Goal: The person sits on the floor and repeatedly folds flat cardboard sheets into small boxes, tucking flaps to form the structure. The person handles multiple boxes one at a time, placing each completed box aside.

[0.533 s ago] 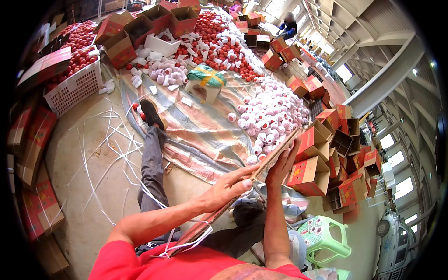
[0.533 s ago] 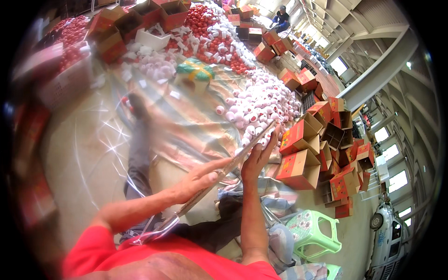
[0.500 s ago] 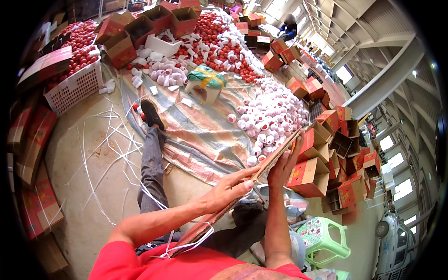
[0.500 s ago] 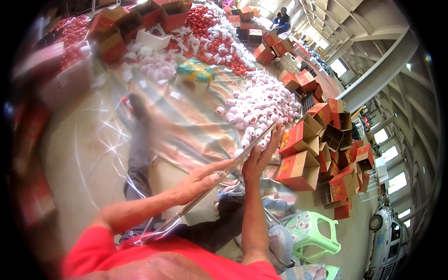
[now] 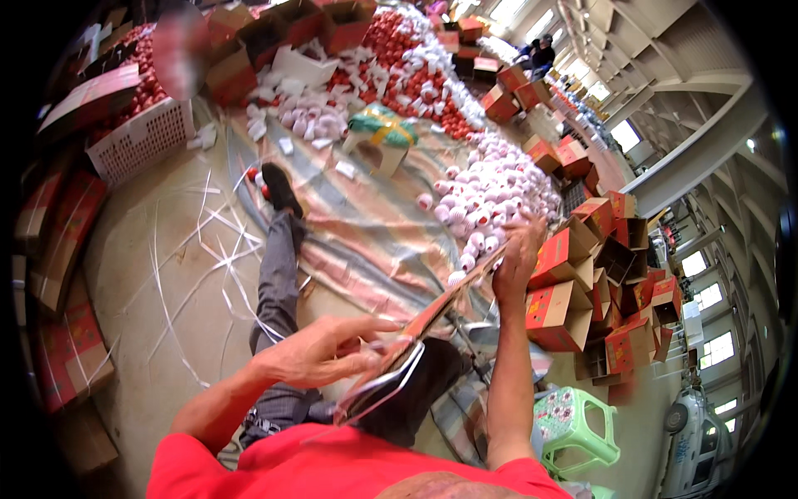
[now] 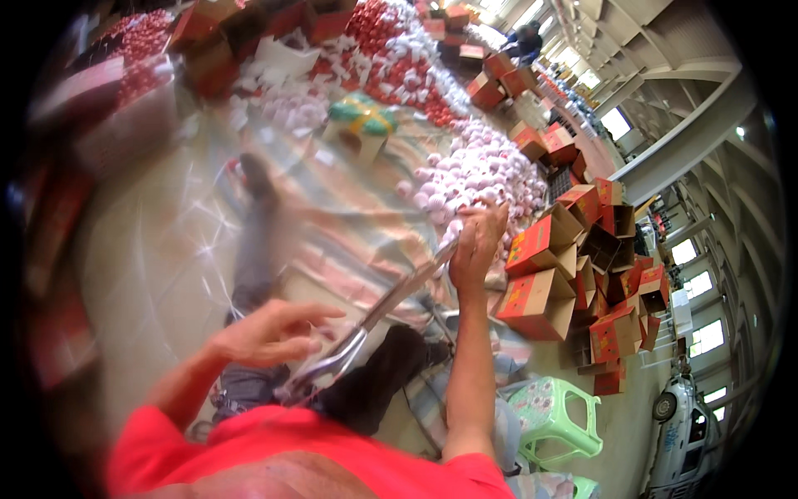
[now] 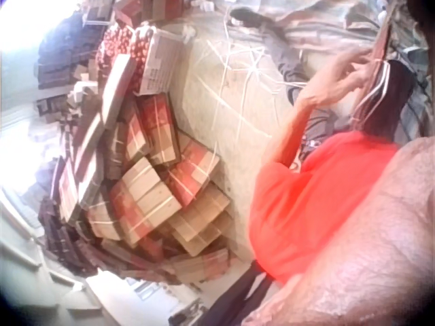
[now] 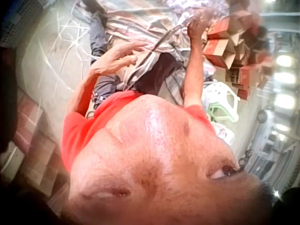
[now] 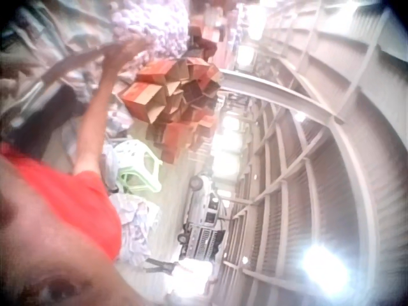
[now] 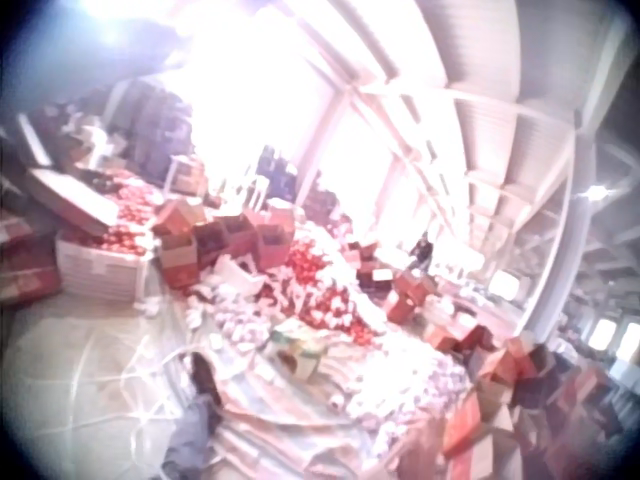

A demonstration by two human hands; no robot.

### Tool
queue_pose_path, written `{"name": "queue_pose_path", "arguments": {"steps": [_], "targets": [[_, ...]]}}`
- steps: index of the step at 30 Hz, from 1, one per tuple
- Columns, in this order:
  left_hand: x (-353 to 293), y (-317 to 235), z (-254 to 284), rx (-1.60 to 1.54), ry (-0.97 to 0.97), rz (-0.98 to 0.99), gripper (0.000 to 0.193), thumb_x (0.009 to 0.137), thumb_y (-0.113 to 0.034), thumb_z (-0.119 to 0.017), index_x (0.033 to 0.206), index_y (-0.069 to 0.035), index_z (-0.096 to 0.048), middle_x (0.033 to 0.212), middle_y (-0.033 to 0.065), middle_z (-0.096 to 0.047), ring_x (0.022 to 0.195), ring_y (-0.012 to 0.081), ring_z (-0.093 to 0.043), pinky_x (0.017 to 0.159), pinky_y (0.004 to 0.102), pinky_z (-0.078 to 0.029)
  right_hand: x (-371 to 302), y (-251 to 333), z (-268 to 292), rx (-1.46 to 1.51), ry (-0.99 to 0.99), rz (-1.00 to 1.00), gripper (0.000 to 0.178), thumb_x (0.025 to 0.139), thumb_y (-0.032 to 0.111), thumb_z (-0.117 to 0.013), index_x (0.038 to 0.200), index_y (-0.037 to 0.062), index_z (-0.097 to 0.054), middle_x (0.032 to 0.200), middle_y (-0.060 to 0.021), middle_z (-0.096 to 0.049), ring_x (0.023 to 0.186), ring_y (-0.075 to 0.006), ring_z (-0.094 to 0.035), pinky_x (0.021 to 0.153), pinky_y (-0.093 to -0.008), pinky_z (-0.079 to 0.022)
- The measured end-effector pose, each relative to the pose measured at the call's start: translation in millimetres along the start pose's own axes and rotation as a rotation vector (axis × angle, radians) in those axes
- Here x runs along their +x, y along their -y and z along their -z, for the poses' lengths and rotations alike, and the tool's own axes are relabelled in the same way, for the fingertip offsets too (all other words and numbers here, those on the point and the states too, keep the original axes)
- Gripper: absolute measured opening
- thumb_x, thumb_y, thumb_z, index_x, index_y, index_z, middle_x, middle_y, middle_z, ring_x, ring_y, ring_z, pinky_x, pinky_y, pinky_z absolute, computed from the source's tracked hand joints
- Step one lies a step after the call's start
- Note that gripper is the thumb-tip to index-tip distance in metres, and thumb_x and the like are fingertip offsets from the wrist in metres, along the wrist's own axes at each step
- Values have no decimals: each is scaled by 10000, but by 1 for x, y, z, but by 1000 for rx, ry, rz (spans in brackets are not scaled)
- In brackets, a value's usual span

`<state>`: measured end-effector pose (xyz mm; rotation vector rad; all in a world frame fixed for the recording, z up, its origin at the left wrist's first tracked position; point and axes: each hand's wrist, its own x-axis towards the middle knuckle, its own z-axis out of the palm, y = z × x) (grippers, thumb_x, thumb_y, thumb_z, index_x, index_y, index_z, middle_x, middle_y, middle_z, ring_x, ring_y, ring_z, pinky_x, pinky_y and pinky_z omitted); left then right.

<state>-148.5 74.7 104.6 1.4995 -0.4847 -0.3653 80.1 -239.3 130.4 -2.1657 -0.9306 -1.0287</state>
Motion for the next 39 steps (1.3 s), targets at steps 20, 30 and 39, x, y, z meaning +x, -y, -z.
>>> {"name": "queue_pose_path", "arguments": {"steps": [20,30,39], "targets": [[-74,148,155,1160,-1276,-24,486,992,-169,-718,1419,25,-594,1402,218,-614,1330,338,-560,1133,443,-416,-8,-81,-47,243,-69,-198,326,1038,142,-367,1176,-15,-618,1361,-171,-660,1498,-355,-414,1260,-484,-276],[79,54,-53,78,-421,-212,756,956,-332,-732,1598,-56,-443,1647,251,-408,1560,389,-346,1296,466,-253,-23,-71,-16,452,-119,-372,473,1003,122,-349,1398,-79,-515,1521,-199,-555,1484,-303,-447,1270,-448,-298],[112,52,-118,-102,-321,-199,762,979,-369,-688,1598,-9,-427,1668,251,-376,1578,377,-320,1294,481,-249,-39,-56,20,625,-205,-455,450,983,78,-367,1410,-56,-419,1544,-280,-516,1480,-346,-463,1255,-472,-335]]}}
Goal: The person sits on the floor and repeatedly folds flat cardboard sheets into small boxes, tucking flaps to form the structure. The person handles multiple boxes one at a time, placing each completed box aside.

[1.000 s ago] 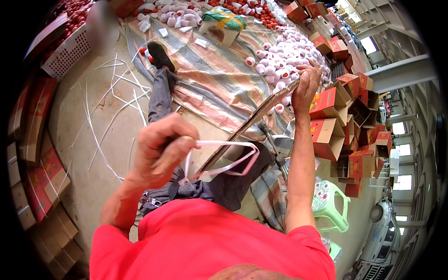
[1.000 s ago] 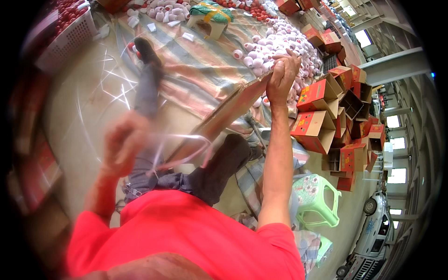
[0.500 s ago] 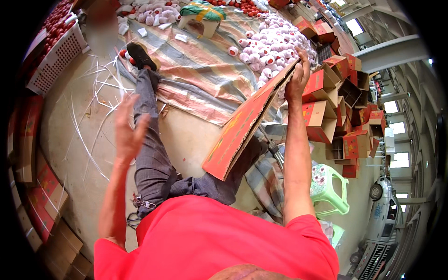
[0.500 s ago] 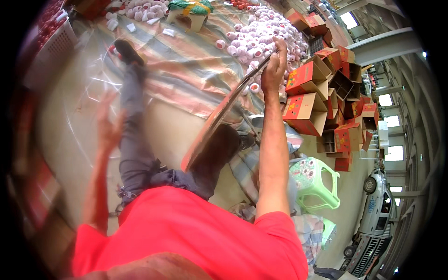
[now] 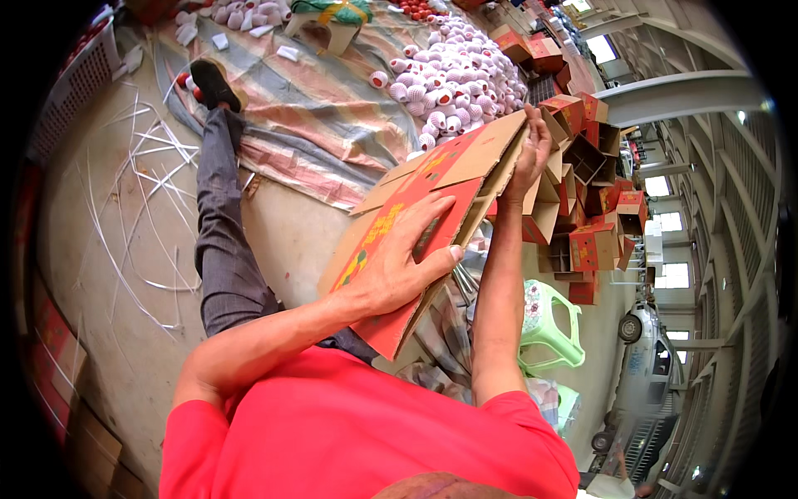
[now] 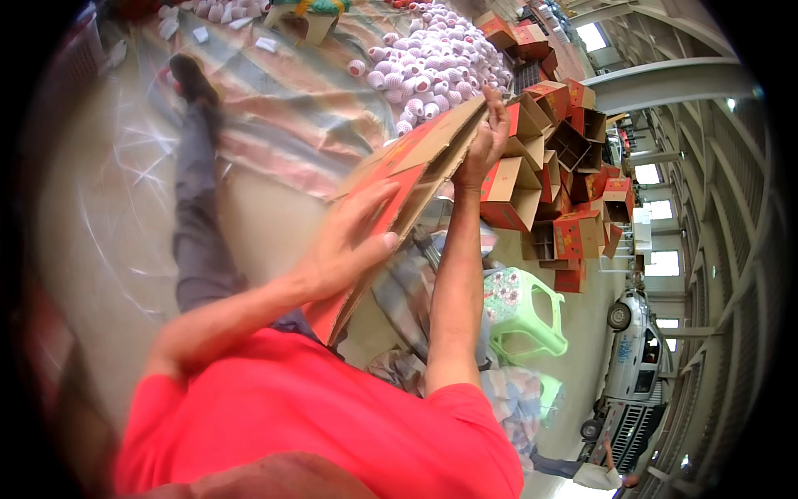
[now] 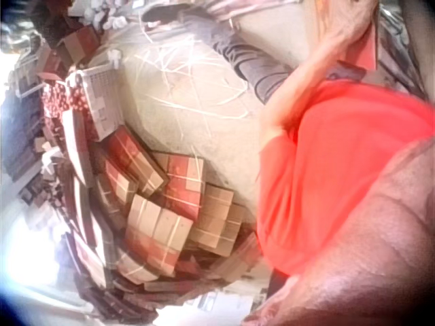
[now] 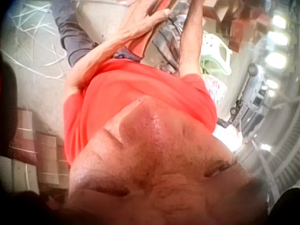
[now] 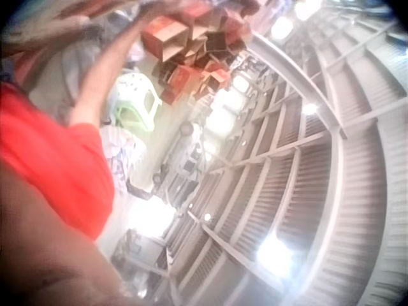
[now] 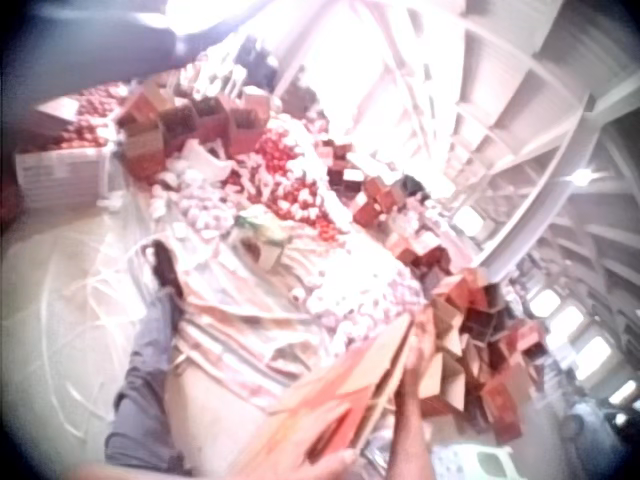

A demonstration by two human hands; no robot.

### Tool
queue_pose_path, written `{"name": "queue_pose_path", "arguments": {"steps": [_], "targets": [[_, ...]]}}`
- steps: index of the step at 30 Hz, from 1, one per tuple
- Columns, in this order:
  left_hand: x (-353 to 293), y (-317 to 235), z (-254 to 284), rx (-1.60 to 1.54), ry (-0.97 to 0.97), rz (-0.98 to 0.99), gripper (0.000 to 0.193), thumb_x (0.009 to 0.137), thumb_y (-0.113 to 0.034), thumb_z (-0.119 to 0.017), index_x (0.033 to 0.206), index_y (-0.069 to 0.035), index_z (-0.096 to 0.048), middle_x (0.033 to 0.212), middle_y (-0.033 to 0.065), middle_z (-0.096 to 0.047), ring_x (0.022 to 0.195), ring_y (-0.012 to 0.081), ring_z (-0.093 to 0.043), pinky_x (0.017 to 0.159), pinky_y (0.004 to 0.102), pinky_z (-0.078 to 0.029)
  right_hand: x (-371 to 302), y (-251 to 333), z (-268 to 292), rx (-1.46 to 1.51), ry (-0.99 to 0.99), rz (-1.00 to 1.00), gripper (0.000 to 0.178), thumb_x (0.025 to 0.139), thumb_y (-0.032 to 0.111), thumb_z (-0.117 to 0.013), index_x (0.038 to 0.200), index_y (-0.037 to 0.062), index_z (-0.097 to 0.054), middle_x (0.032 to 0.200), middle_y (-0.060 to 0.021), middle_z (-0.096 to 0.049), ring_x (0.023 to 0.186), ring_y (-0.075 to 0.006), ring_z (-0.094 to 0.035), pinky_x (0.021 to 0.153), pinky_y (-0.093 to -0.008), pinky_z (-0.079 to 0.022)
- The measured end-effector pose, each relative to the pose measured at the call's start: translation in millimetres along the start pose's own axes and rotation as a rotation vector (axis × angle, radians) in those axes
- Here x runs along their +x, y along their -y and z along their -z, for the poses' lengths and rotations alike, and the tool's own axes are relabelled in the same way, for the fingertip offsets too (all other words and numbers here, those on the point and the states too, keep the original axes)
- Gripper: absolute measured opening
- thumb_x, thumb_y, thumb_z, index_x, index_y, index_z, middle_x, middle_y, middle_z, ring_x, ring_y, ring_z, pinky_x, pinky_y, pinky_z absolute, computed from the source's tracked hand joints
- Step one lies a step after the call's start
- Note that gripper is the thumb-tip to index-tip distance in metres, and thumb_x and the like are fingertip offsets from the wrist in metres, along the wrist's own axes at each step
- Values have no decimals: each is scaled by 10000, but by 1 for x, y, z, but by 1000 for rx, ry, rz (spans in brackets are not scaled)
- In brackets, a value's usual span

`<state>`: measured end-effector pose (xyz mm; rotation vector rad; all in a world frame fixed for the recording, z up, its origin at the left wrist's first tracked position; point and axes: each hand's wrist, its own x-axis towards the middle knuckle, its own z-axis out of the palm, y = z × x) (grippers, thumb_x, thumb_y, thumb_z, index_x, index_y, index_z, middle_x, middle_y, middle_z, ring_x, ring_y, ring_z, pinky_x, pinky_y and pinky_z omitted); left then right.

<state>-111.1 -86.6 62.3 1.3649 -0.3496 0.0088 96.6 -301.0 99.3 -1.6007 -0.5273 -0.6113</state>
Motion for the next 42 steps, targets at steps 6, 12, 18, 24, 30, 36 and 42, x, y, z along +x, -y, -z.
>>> {"name": "queue_pose_path", "arguments": {"steps": [6,12,18,24,30,36,42], "targets": [[-4,-13,6,27,-37,-13,646,987,-303,-664,1534,5,-511,1511,265,-544,1442,352,-495,1211,458,-380,-15,3,38,-57,13,25,442,978,72,-391,1399,-60,-415,1562,-277,-500,1471,-334,-476,1252,-461,-343],[29,-4,89,-117,-1,73,529,1037,-215,-607,1501,32,-548,1355,191,-682,1231,236,-643,1070,359,-512,-13,12,24,-213,127,79,389,1016,73,-374,1380,-36,-459,1541,-247,-535,1538,-332,-389,1296,-479,-242],[43,-9,151,84,33,73,501,1076,-208,-556,1504,51,-543,1375,175,-679,1251,214,-629,1080,322,-489,-5,18,-5,-332,242,92,357,1016,88,-385,1292,17,-599,1454,-170,-644,1561,-316,-362,1310,-484,-222],[37,-19,192,307,8,126,507,1068,-213,-539,1488,70,-542,1393,175,-669,1263,218,-634,1080,336,-497,4,19,-34,-275,346,109,347,1018,97,-401,1260,-2,-628,1432,-135,-673,1537,-303,-411,1288,-455,-271],[13,-42,227,526,264,14,434,1056,-167,-512,1400,89,-577,1399,178,-640,1295,239,-583,1130,355,-444,-21,14,-69,-342,171,229,600,1152,372,-423,1573,-54,-384,1671,-200,-402,1563,-330,-366,1289,-456,-257],[-60,-67,248,498,-49,80,414,1079,-199,-548,1377,85,-591,1331,131,-638,1248,191,-577,1091,337,-441,-103,-108,3,-442,-268,-577,698,1049,363,-628,1515,-117,-427,1539,-262,-499,1379,-346,-544,1147,-450,-432],[-123,-39,287,311,-222,142,443,1106,-248,-560,1443,37,-591,1308,65,-645,1196,133,-588,1043,291,-456,-159,-147,6,-539,279,-1079,674,985,389,-688,1502,-14,-533,1407,-174,-653,1286,-298,-626,1106,-406,-475]]}}
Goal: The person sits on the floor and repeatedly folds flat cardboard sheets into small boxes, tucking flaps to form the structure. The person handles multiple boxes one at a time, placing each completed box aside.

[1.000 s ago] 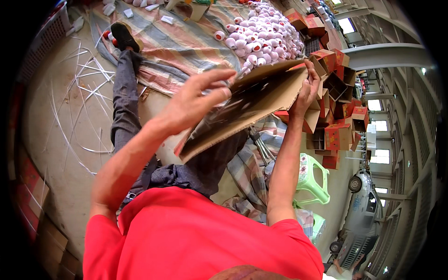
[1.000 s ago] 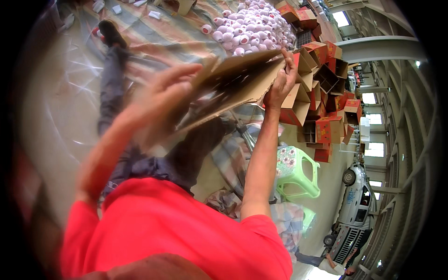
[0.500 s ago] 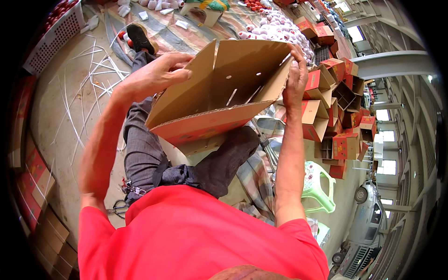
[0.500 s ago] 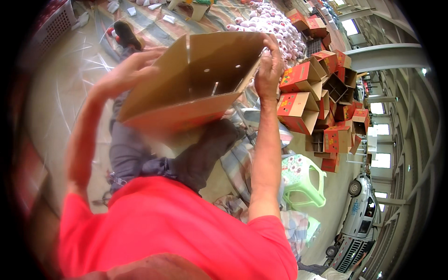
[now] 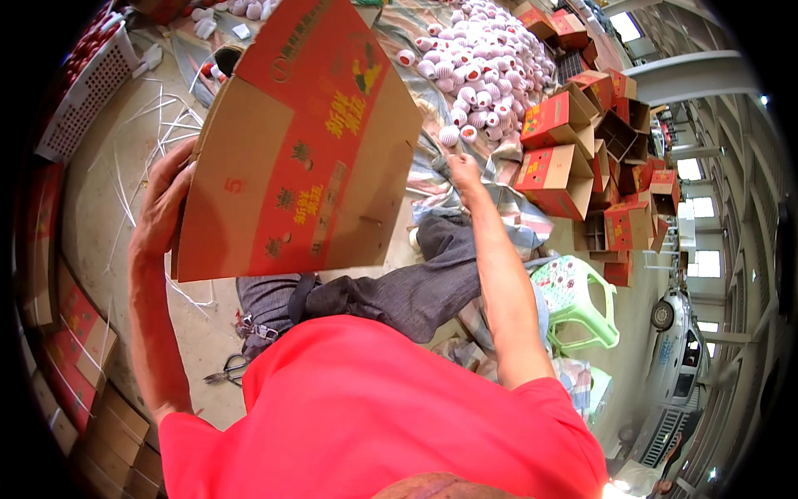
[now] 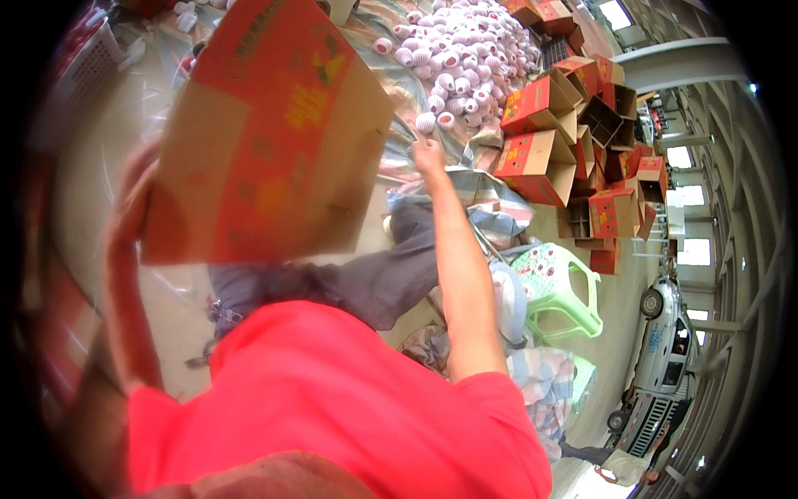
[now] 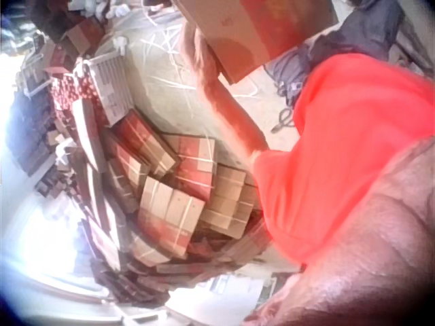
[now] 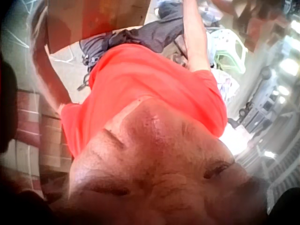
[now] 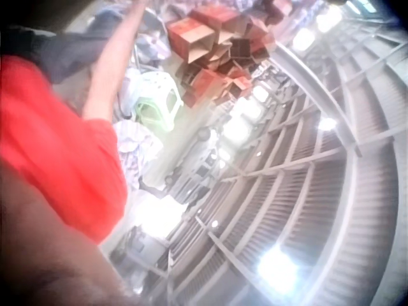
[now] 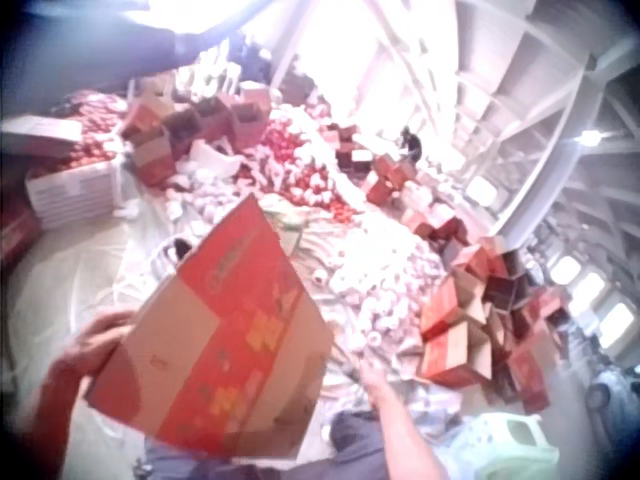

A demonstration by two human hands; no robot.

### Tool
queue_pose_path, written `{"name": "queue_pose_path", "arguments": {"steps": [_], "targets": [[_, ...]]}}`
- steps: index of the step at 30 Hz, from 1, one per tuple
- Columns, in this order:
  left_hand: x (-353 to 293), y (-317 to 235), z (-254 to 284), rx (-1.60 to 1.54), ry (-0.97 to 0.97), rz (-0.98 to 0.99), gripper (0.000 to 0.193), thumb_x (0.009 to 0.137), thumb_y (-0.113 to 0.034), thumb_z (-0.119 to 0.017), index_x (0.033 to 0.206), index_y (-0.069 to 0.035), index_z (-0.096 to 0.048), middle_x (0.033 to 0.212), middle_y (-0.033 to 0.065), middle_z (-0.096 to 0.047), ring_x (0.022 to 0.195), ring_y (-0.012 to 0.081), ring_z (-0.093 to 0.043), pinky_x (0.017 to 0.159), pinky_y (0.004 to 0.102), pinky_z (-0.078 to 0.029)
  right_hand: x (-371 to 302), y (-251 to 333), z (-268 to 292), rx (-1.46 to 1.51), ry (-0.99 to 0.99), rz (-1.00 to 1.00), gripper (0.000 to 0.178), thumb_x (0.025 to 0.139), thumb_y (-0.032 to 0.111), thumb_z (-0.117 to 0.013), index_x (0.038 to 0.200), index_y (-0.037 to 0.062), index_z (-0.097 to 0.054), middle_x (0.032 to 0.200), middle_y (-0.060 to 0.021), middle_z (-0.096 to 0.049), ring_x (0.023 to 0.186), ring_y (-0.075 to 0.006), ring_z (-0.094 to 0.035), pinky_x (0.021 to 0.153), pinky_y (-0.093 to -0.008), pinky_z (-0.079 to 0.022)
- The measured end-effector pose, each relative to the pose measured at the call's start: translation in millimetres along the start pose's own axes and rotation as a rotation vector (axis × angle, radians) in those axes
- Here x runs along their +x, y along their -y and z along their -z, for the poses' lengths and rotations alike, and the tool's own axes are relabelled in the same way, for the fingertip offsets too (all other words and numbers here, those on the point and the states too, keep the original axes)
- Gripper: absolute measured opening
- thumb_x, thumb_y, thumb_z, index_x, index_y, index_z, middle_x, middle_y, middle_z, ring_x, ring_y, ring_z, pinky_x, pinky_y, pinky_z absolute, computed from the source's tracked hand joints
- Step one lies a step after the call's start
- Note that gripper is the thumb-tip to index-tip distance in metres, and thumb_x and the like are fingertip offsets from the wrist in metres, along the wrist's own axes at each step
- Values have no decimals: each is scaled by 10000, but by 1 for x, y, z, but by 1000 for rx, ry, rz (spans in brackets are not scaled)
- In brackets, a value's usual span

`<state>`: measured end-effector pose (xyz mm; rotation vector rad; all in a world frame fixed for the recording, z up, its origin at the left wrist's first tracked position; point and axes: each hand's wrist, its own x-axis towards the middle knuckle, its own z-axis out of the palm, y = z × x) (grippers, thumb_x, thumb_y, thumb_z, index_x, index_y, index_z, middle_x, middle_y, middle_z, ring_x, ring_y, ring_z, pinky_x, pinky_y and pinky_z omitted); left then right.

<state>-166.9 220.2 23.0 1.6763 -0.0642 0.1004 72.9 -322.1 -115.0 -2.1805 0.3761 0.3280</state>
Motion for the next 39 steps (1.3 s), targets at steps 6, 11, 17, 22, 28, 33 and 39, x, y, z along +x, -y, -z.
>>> {"name": "queue_pose_path", "arguments": {"steps": [6,11,17,22,28,33,39], "targets": [[-28,23,-1,-7,-150,79,474,1114,-272,-566,1486,22,-565,1350,50,-643,1190,125,-605,1026,288,-479,-9,-108,-99,-8,58,-30,682,1038,533,-557,1490,22,-555,1456,-173,-615,1308,-319,-572,1046,-489,-488],[-48,30,5,-270,-262,221,485,1109,-297,-585,1495,-5,-562,1350,43,-652,1177,121,-616,998,284,-500,-18,-169,-139,218,187,34,785,1020,567,-634,1541,5,-467,971,-50,-605,763,-150,-559,644,-332,-504],[-23,76,13,-335,-166,130,468,1116,-287,-582,1503,-26,-547,1332,56,-677,1129,142,-675,924,294,-568,-52,-145,-63,215,-186,14,576,1011,441,-736,1348,-22,-672,1168,-116,-746,940,-167,-705,818,-337,-578],[5,181,45,-279,-190,102,488,1110,-290,-601,1515,-28,-532,1342,75,-683,1093,163,-717,878,305,-614,-87,-101,39,594,224,40,413,999,311,-786,1271,16,-692,1108,-75,-760,945,-152,-738,831,-335,-620],[46,242,13,-185,-139,202,501,1085,-371,-624,1439,-17,-595,1265,79,-690,1014,145,-698,813,302,-588,-138,-1,137,616,85,243,415,1021,229,-750,1362,28,-629,1160,-53,-740,952,-124,-715,809,-313,-614],[87,230,-10,-282,-34,134,512,1058,-429,-632,1366,-19,-642,1172,61,-707,978,116,-659,810,302,-554,-189,87,186,552,-66,407,396,1026,188,-738,1372,27,-631,1158,-47,-741,954,-105,-699,803,-304,-604],[116,266,-5,-100,-305,256,534,1086,-450,-568,1414,-35,-634,1203,104,-727,969,162,-676,811,297,-533,-216,172,213,343,-182,638,269,1039,161,-711,1261,10,-693,1099,-41,-755,940,-94,-696,785,-288,-587]]}}
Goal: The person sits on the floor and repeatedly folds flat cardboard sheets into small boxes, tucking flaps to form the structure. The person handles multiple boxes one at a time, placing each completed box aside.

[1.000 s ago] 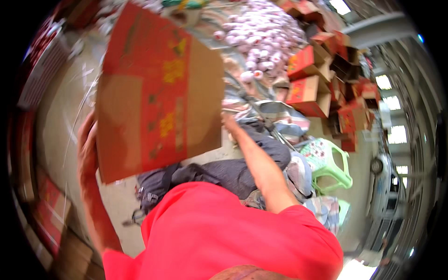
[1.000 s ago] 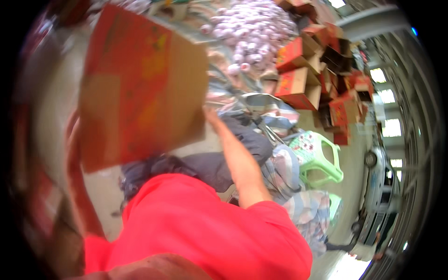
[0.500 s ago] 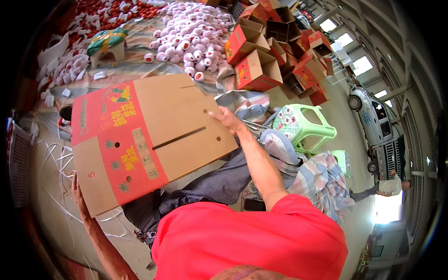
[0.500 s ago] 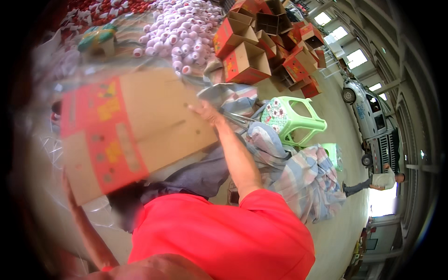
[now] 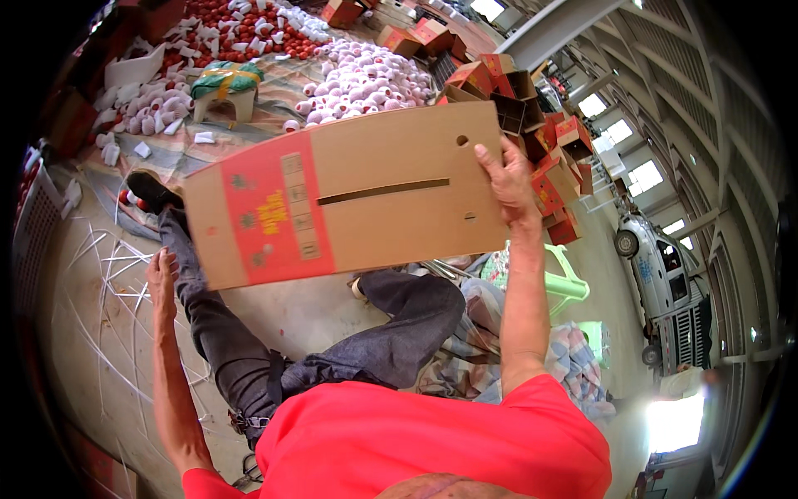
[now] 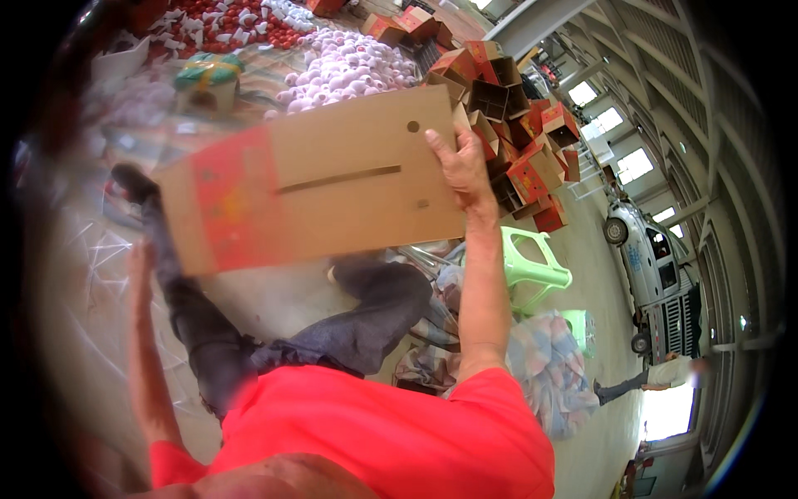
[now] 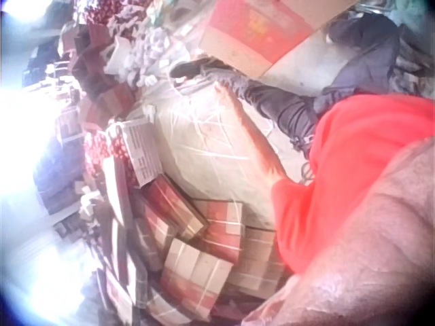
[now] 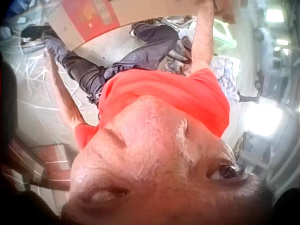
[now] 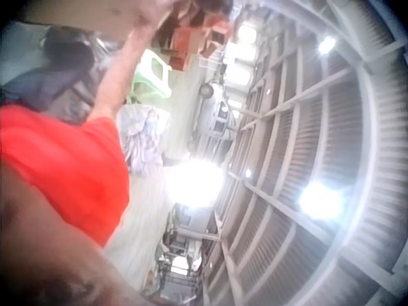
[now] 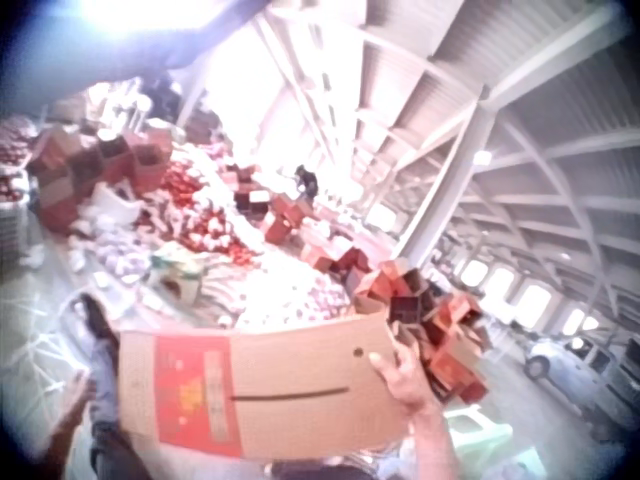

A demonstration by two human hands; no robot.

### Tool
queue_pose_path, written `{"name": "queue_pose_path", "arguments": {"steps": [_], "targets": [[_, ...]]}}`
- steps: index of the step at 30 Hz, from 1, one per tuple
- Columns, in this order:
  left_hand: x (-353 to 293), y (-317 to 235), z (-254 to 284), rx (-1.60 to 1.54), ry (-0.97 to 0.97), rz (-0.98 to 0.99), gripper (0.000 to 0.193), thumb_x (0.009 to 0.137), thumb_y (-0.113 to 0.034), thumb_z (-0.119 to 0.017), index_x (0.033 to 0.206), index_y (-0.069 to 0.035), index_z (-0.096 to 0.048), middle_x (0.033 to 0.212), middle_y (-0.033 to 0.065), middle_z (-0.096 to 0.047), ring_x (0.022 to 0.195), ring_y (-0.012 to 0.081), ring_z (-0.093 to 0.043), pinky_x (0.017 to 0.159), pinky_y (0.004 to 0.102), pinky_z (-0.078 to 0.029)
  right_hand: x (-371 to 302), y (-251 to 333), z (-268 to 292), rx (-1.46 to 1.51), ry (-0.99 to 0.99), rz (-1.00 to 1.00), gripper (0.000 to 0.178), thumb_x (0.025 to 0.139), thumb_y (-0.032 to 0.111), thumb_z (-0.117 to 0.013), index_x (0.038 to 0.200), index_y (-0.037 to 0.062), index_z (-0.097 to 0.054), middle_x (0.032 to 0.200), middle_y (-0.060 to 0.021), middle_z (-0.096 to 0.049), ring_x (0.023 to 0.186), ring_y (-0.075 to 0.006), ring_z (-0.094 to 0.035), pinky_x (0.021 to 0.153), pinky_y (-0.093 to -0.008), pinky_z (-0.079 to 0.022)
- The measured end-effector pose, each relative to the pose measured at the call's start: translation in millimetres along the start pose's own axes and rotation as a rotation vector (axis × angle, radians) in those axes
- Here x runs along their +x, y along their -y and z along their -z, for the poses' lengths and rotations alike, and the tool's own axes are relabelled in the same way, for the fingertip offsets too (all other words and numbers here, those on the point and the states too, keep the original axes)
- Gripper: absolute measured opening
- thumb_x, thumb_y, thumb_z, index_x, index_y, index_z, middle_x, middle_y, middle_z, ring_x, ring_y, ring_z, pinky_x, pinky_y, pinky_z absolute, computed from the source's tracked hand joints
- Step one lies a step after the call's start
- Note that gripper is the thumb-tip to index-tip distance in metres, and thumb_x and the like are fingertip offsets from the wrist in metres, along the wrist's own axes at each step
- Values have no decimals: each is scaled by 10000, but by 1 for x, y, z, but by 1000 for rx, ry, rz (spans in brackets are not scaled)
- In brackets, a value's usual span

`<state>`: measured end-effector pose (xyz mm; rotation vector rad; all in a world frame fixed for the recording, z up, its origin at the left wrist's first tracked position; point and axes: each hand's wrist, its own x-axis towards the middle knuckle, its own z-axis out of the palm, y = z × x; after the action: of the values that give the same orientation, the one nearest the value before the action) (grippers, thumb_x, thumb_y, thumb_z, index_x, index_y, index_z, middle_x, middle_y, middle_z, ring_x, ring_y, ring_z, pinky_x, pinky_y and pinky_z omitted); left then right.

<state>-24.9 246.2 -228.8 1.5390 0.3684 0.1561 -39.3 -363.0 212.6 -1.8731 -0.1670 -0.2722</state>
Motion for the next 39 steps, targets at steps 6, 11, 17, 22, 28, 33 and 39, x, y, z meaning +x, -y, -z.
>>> {"name": "queue_pose_path", "arguments": {"steps": [6,11,17,22,28,33,39], "targets": [[-55,-67,-72,349,120,-428,433,1099,-288,-590,1414,6,-632,1206,110,-730,1008,180,-685,870,308,-551,-10,53,-25,-371,49,0,265,1032,164,-676,1237,0,-706,1056,-79,-777,930,-146,-726,831,-337,-586],[-124,-184,-145,222,308,-360,398,1050,-123,-661,1429,-8,-627,1238,124,-733,1087,208,-694,959,332,-545,-30,46,-97,-815,193,147,314,1002,203,-642,1216,-23,-675,1037,-215,-751,945,-329,-750,878,-438,-566],[-203,-254,-233,220,352,-874,608,949,-82,-691,1537,-54,-537,1624,215,-456,1511,423,-409,1245,508,-328,-65,-34,-144,-743,321,-9,283,990,231,-620,1134,-8,-666,1046,-296,-712,1027,-482,-698,864,-532,-547],[-210,-248,-248,363,190,-1175,508,1017,-240,-567,1474,-19,-590,1593,207,-509,1534,403,-402,1272,557,-248,-60,-24,-158,-612,554,95,340,943,274,-599,1081,-29,-667,1082,-295,-728,1055,-507,-680,905,-541,-553],[-207,-271,-250,318,349,-1354,412,1034,-368,-561,1144,11,-680,1117,180,-679,1165,397,-633,1210,582,-318,-51,-12,-117,-466,1027,30,356,1024,286,-593,1160,-19,-717,1039,-191,-764,938,-274,-708,860,-418,-562],[-194,-267,-241,266,452,-1345,336,979,-358,-646,892,-36,-605,822,127,-545,852,341,-570,1034,532,-404,-19,18,-87,-487,537,116,301,1082,214,-592,1295,19,-679,1184,-104,-764,1022,-137,-697,850,-309,-577],[-171,-265,-230,80,516,-1366,199,899,-221,-664,843,-59,-563,780,105,-484,798,343,-520,951,485,-398,36,0,-85,-161,359,367,263,1037,106,-625,1262,31,-739,1288,-94,-749,1256,-177,-646,1118,-353,-481]]}}
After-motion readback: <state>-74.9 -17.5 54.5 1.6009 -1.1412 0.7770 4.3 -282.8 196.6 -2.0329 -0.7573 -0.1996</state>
